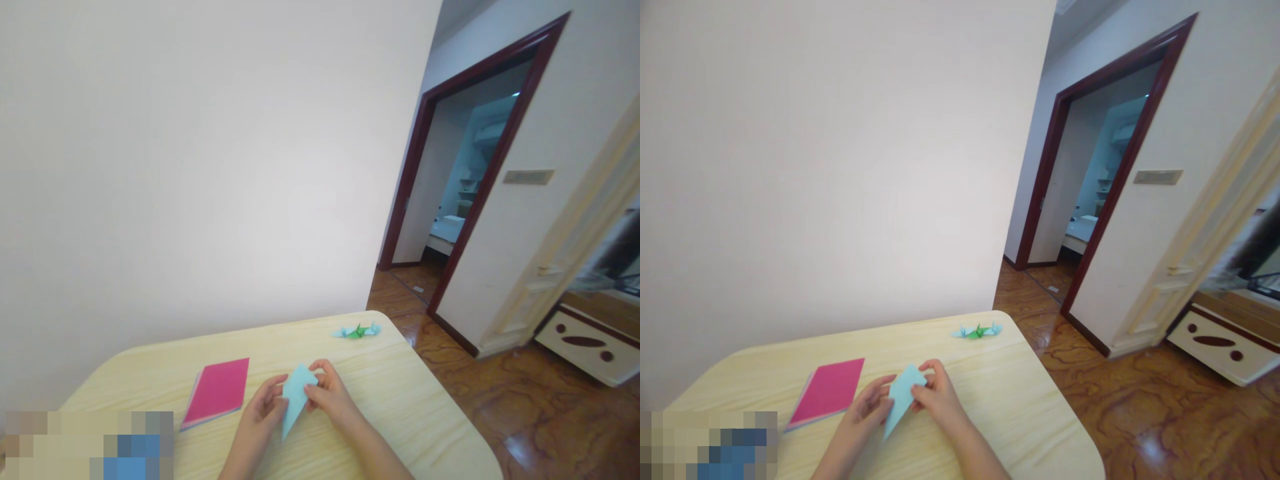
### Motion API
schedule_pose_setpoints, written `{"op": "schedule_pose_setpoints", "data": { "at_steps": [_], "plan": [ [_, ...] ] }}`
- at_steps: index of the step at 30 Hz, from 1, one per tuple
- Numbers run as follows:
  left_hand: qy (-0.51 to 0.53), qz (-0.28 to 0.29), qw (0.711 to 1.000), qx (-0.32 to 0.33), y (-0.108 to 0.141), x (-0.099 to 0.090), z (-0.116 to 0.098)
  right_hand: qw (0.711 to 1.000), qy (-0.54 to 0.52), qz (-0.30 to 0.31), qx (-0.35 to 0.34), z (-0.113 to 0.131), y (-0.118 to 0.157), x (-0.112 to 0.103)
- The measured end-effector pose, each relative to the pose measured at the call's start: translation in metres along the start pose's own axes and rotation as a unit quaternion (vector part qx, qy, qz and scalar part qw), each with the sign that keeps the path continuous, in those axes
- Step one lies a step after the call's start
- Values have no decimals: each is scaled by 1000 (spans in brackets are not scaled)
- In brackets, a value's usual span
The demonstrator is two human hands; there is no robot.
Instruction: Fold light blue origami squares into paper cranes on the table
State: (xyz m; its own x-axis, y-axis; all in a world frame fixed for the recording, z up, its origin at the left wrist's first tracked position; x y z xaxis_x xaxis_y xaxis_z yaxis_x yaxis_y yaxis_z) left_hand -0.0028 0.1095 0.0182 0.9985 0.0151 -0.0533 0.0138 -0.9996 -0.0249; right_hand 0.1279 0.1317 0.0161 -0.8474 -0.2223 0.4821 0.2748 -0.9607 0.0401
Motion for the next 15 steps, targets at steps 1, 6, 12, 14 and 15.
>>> {"op": "schedule_pose_setpoints", "data": {
  "at_steps": [1,6,12,14,15],
  "plan": [
    [-10,-9,1000,6,-1,-2,1,1000,4,3,-1,0,0,1],
    [-86,-46,995,1,-4,-10,15,999,18,37,-5,-3,1,9],
    [-94,-32,995,-4,-3,-9,11,999,21,24,-8,-4,-1,1],
    [-92,-26,995,2,-2,-8,7,999,20,25,-11,-3,-2,0],
    [-92,-26,995,5,-2,-8,5,999,20,28,-12,-2,-1,1]
  ]
}}
Point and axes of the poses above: each hand's wrist, its own y-axis away from the middle knuckle, its own x-axis out of the palm, z = x × y, the point moved 9 cm from there along -y, towards the middle knuckle, and after that the axes turned 14 degrees about -y, right-handed, at the moved point
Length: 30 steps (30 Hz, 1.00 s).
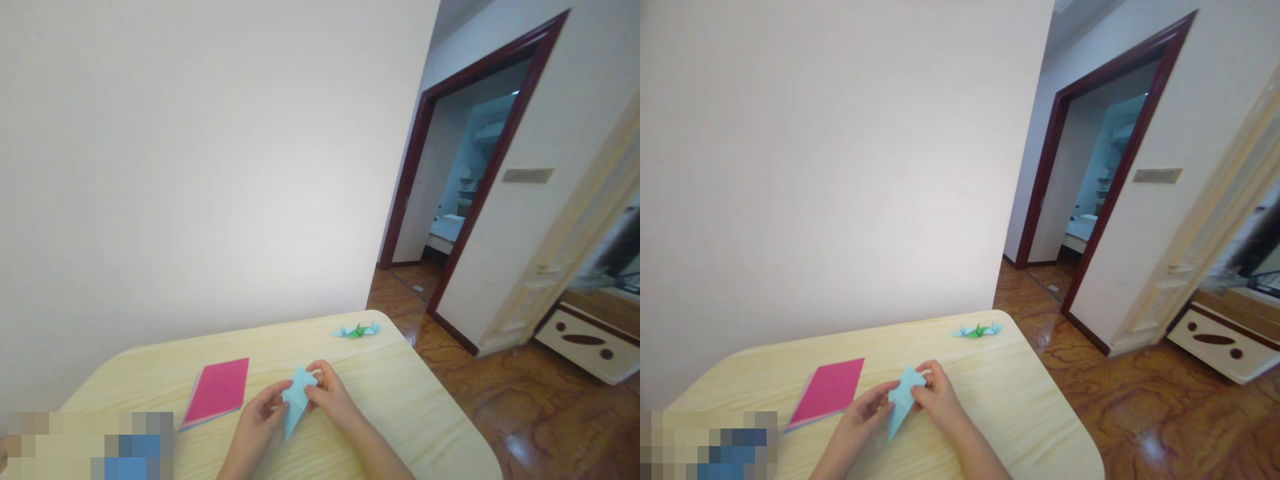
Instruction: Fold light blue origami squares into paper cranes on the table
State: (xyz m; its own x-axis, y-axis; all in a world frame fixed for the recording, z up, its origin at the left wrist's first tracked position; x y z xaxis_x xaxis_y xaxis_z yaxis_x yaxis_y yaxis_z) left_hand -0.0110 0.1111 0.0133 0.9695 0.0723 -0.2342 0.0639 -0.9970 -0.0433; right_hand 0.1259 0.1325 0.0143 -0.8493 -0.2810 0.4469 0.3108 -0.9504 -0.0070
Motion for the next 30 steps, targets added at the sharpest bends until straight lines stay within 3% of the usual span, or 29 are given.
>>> {"op": "schedule_pose_setpoints", "data": {
  "at_steps": [8,13,19,24,30],
  "plan": [
    [-11,-15,1000,5,-1,-2,5,1000,3,26,11,3,4,6],
    [-6,-9,1000,13,0,-1,-2,999,-10,46,-18,1,3,8],
    [16,-3,1000,15,-1,0,-3,999,-5,-4,-35,-4,-1,1],
    [72,8,997,-7,-1,3,-1,998,31,-10,-44,0,-1,0],
    [54,0,998,-12,1,4,-1,994,46,-38,-92,10,2,-3]
  ]
}}
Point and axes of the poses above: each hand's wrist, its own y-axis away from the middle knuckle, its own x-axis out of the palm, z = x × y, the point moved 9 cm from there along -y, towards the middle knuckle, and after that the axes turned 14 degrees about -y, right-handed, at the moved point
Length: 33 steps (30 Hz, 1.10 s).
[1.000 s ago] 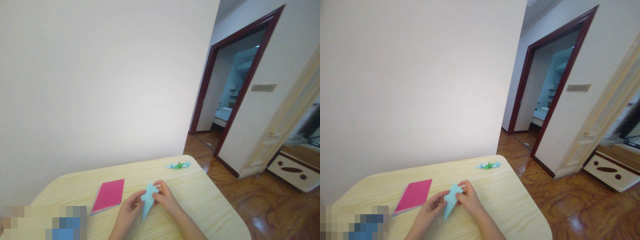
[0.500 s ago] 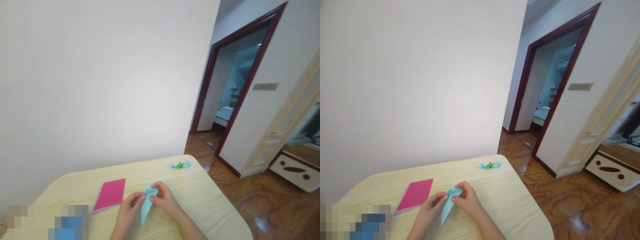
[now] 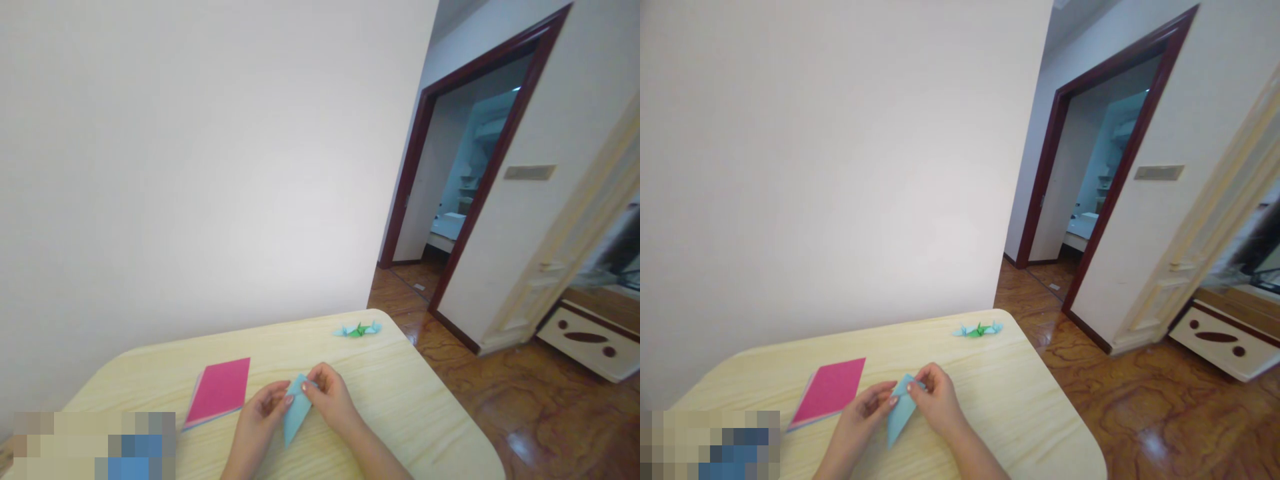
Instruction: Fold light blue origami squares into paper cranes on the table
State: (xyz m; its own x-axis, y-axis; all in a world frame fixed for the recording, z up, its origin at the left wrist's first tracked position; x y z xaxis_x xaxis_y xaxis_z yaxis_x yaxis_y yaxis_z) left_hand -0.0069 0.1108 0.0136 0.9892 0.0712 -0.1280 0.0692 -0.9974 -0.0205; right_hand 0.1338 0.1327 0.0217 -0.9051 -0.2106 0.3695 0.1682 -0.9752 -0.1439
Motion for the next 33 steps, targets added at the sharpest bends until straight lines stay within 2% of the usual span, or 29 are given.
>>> {"op": "schedule_pose_setpoints", "data": {
  "at_steps": [4,10,17,23,28,31,33],
  "plan": [
    [-41,8,999,23,0,1,-3,1000,-26,-1,-9,4,1,2],
    [-93,9,995,33,4,0,-8,1000,6,-11,0,2,2,1],
    [-140,18,989,44,10,8,-17,994,112,9,-8,0,4,3],
    [-101,23,995,6,8,8,-8,996,64,12,63,-16,0,0],
    [-41,-18,999,-10,5,-6,-2,989,38,57,131,-23,2,-1],
    [-35,-24,999,-15,2,-10,-2,981,23,87,175,-27,6,2],
    [-32,-26,999,-17,2,-10,-3,979,9,90,180,-24,7,4]
  ]
}}
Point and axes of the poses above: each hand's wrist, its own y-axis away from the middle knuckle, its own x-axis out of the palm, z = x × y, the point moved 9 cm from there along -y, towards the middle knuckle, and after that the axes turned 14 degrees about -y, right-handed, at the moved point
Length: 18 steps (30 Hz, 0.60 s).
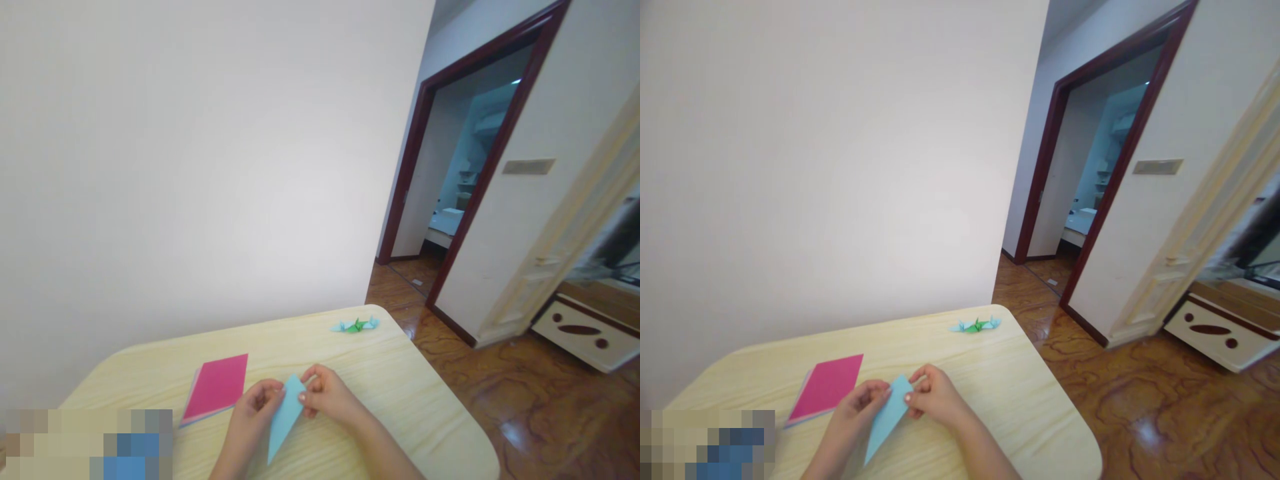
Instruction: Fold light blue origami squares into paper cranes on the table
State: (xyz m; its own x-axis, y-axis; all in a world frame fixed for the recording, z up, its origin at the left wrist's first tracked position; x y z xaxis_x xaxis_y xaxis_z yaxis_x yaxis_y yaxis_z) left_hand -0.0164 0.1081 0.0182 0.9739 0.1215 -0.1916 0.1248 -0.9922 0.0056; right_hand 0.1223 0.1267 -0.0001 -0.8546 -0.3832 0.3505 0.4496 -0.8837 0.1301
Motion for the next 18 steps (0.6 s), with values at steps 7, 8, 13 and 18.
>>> {"op": "schedule_pose_setpoints", "data": {
  "at_steps": [7,8,13,18],
  "plan": [
    [-12,39,999,18,2,0,-6,991,-130,-11,2,16,7,2],
    [-16,49,998,25,2,1,-6,989,-149,-16,6,16,8,2],
    [-38,37,996,71,0,0,-13,985,-166,-15,42,7,9,5],
    [-58,-21,995,72,-1,-9,-15,999,-24,-36,9,4,3,2]
  ]
}}
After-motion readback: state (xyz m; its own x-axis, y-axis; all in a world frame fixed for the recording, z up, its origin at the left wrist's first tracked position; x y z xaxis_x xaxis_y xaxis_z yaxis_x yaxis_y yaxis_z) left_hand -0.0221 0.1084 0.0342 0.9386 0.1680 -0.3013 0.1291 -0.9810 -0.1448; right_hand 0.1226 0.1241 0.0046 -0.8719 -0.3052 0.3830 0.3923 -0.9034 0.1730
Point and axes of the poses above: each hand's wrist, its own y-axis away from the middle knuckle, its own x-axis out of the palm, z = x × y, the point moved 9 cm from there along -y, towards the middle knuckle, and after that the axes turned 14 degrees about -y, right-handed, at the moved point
